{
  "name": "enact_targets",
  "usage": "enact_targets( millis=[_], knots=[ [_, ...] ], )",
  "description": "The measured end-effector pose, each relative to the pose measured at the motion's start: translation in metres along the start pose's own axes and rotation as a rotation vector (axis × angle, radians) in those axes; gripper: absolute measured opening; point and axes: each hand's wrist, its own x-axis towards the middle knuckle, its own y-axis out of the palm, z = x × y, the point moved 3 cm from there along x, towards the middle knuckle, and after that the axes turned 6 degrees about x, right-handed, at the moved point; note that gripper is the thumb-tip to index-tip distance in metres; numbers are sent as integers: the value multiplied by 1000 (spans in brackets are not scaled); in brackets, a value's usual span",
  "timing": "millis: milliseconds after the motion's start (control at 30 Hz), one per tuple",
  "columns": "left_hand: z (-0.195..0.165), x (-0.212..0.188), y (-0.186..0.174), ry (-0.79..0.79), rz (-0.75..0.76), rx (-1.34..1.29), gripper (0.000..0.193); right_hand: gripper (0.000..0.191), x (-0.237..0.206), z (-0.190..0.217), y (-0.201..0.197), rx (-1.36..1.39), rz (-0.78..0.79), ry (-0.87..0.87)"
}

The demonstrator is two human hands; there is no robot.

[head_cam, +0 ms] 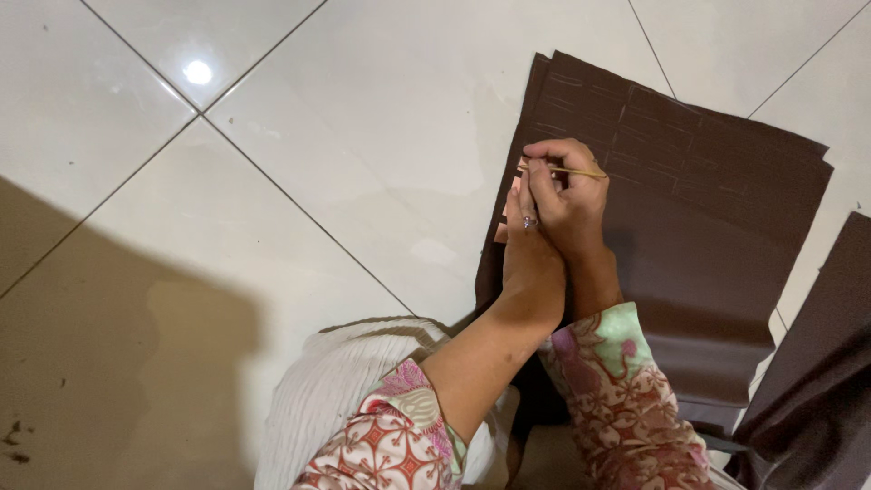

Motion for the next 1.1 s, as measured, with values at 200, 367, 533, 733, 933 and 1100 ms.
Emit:
enact_targets(
  millis=[200, 367, 533, 733, 933, 1100],
  knots=[
    [7, -5, -5, -86, -85, 8, 63, 10, 3, 5, 2, -75, 28, -90],
    [11, -10, -10, -75, -75, -22, 65, 8, 2, 5, 3, -41, -9, -92],
    [12, -15, -11, -18, 24, 10, 64, 9, -3, 0, 3, 37, -38, -45],
    [11, -7, -5, -73, -3, -5, 70, 7, -7, -6, 4, 42, -40, 43],
    [13, -4, 0, -100, -7, -16, 72, 7, -1, 1, 8, -87, -17, -67],
    [12, -2, 1, -56, 48, -36, 76, 9, 1, 5, 9, -152, -5, -110]
  ],
)
